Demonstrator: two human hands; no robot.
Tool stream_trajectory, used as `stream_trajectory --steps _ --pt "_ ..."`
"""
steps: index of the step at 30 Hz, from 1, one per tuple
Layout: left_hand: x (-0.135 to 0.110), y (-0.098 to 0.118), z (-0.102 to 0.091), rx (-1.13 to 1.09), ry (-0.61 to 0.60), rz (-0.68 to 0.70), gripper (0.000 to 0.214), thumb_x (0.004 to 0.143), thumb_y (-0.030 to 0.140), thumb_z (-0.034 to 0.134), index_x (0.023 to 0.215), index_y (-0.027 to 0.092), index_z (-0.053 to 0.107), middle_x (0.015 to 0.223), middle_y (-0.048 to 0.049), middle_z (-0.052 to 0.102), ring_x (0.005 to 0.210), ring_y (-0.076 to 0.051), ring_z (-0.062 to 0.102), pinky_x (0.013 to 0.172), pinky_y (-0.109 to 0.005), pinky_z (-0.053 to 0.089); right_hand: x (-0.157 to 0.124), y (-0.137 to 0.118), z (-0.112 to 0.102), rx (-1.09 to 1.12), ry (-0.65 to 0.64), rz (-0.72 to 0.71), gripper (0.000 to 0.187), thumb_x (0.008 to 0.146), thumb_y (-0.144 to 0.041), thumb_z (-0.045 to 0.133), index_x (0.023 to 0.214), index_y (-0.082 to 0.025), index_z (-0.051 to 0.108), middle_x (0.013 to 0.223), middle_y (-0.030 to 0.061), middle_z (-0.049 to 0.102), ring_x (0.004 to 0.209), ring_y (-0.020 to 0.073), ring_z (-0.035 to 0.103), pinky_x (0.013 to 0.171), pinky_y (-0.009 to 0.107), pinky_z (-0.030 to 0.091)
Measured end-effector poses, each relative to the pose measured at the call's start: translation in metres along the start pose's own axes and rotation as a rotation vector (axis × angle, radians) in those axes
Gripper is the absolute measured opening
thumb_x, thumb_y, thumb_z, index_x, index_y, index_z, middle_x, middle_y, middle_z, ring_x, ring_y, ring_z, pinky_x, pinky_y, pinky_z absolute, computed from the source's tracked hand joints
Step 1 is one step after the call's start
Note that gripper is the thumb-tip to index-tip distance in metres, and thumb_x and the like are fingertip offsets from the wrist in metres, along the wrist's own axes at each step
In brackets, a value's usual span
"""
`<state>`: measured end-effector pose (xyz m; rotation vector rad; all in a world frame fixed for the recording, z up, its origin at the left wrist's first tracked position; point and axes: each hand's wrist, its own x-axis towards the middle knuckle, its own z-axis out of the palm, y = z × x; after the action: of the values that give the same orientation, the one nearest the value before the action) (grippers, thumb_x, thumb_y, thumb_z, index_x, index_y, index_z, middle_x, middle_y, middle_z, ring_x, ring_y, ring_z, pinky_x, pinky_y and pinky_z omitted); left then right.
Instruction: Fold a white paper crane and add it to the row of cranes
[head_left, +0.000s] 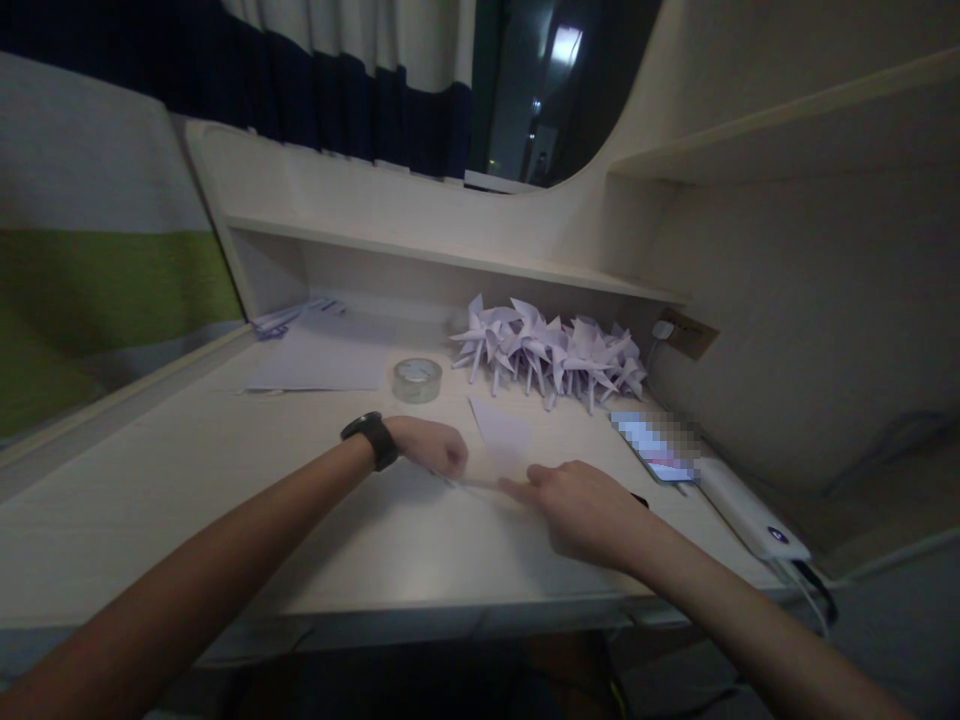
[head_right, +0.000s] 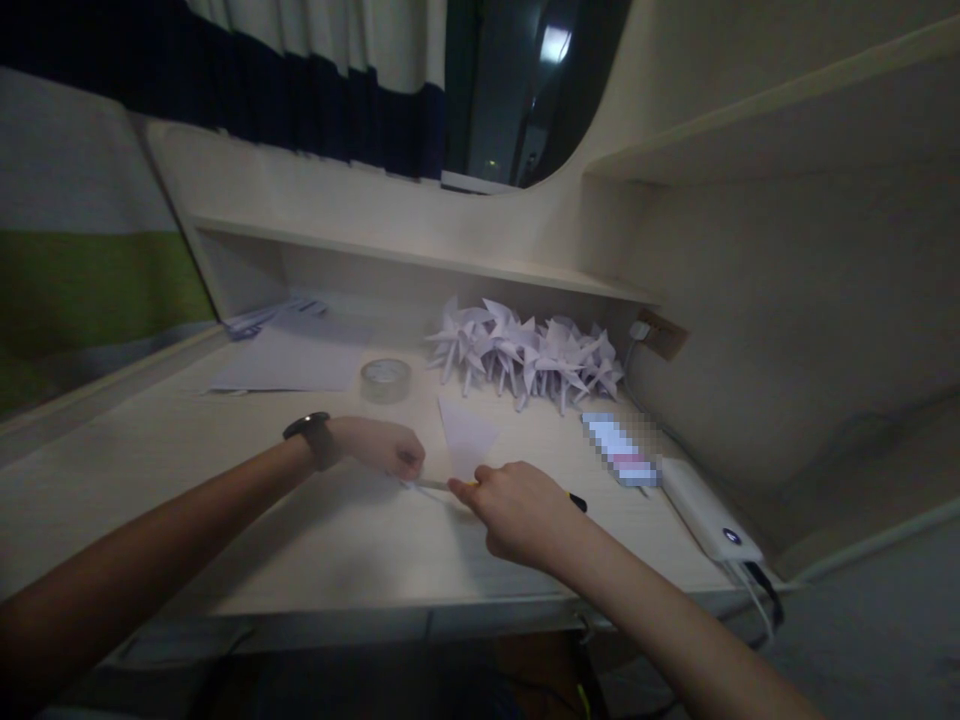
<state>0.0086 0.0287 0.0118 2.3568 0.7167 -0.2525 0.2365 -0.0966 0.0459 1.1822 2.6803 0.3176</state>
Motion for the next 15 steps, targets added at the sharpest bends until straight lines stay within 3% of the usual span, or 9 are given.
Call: stream_trajectory --steps 15 --pt "0.0015 0.0039 -0.0010 -0.038 -0.020 -0.074 0.015 0.066 0.017 0.051 0.073 0.014 0.064 0.063 0.0002 0.058 0.060 -0.013 0.049 0.054 -0.023 0.037 0.0012 -0.0010 0.0027 0.017 -0.003 0.006 0.062 0.068 -0.008 0.050 0.128 -0.024 0.051 0.086 0.0070 0.065 0.067 0.0168 0.058 0.052 0.029 0.021"
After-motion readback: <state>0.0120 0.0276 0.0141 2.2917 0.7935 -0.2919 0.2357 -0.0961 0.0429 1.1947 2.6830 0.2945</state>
